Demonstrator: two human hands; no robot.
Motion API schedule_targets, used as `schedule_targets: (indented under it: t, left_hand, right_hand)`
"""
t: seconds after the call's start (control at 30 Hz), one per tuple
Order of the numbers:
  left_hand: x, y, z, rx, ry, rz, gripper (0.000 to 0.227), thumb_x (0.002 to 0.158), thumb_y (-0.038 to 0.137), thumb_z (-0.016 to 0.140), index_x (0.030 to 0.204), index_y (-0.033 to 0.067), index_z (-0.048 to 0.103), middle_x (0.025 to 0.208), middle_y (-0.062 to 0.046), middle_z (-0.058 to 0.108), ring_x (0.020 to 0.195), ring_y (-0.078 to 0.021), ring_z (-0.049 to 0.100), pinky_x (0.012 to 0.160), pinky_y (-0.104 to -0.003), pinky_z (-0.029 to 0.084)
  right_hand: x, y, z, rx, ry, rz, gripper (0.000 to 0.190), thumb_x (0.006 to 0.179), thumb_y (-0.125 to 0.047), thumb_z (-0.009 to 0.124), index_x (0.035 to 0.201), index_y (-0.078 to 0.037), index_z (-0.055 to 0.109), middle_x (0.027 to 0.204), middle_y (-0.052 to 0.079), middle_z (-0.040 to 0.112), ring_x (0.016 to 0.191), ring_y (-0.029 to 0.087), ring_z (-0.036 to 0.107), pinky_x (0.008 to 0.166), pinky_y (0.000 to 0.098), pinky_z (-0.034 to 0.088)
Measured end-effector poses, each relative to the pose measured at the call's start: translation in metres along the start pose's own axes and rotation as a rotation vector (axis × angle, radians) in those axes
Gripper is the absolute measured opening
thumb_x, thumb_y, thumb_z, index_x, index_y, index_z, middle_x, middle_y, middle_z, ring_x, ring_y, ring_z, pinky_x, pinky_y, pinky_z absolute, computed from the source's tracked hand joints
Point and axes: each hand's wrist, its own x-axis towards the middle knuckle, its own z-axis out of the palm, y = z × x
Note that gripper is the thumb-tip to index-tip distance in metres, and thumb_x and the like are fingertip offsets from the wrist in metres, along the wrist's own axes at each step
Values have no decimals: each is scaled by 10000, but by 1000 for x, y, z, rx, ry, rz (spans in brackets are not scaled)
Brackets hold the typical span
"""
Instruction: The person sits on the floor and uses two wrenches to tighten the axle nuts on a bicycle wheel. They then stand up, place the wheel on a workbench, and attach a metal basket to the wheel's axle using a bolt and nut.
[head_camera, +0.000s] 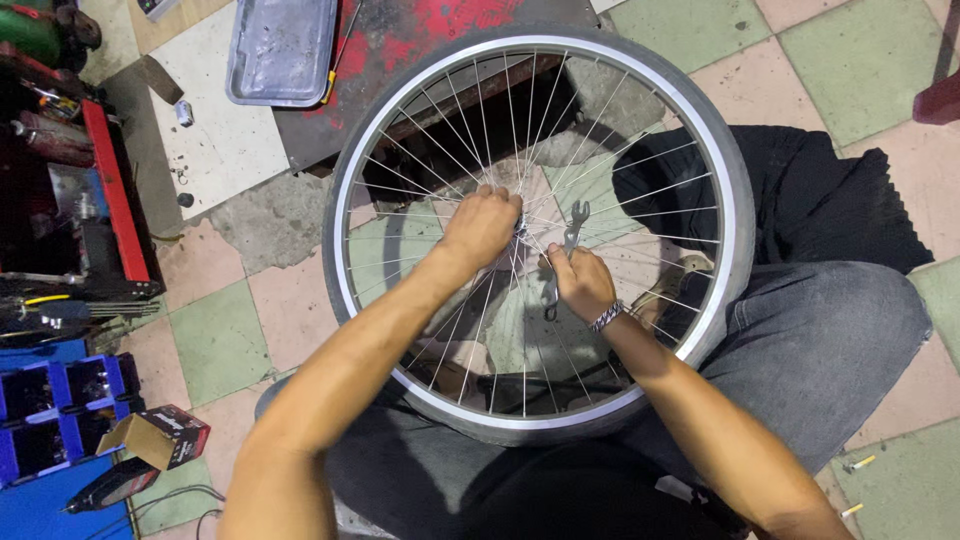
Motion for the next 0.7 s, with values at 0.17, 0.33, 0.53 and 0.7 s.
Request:
schedule_targets:
  t: [0.17,0.33,0.53,0.7]
  left_hand:
    - [7,-12,-49,-91,-104,60,168,814,120,601,928,24,677,909,-203,733,904,-381,719,802,-467,570]
    - [14,6,-44,58,-379,-142,390,1009,389,576,889,45,713,888,-202,717,870,-379,713,780,-487,560]
    - [5,-7,-21,-3,-72,118,184,855,72,581,986,-33,658,966,-223,711,993,-381,690,832,-458,563]
    - [-1,-2,-45,-133,-157,3,200,802,30,613,989,-37,637,992,-216,698,1008,-396,661,865,-473,542]
  right_hand:
    - [1,-3,-2,-213,81,-312,400,1061,-229,487,971,35,773,680,206,651,601,370,624,557,475,449]
    - [0,-19,-7,-41,2,-76,430,1060,-263,483,850,-3,753,729,210,683,677,379,657,629,470,484]
    - [0,-28,-11,16,-13,-39,431,1040,-269,460,855,-36,773,726,183,702,651,355,672,623,453,506]
    - [-1,-19,-7,-54,5,-96,437,1051,-283,472,838,-20,748,730,184,694,692,368,660,646,467,490]
